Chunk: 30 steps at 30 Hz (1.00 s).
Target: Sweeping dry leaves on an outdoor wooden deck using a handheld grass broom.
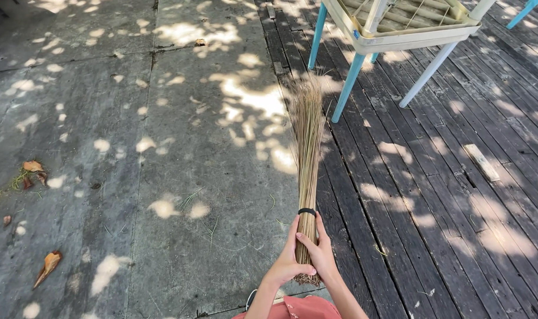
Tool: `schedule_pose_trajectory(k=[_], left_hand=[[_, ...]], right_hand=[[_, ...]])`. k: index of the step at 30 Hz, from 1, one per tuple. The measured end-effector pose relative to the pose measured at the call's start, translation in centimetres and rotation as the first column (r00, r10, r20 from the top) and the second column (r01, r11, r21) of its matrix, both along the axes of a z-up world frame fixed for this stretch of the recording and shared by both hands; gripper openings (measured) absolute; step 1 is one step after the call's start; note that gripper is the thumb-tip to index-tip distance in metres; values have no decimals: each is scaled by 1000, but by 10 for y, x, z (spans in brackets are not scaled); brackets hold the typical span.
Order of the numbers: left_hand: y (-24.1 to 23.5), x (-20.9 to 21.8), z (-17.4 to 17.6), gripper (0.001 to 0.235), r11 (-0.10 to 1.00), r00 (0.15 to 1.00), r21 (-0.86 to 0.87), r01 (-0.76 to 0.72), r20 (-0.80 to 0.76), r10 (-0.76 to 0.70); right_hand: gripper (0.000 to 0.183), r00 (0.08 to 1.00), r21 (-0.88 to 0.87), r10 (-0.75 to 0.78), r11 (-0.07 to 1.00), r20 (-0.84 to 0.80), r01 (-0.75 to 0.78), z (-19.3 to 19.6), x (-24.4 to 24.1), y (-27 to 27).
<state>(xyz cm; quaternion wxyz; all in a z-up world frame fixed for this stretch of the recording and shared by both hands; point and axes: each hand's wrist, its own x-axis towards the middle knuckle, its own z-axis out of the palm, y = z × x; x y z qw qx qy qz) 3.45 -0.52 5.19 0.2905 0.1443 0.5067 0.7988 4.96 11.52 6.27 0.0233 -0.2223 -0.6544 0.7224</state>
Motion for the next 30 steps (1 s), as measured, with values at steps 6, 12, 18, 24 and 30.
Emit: schedule_pose_trajectory(k=[6,12,18,24,30], left_hand=[[-6,1,-1,129,998,997,58,26,77,-31],[-3,0,-8,130,991,992,131,38,115,-53],[-3,0,-7,127,997,992,68,21,122,-30],[-2,3,-12,127,992,990,125,36,129,-52],[2,4,-7,130,1000,1000,1,-16,24,16]], right_hand=[[88,999,46,16,999,-30,-15,-13,-2,-3],[85,1000,18,-4,1000,-4,4,-12,-1,-1],[87,1000,48,-4,999,9,3,-24,-2,1],[86,1000,64,-8,998,10,7,-23,0,2],[84,1000,17,2,1000,-15,-2,-14,0,5]])
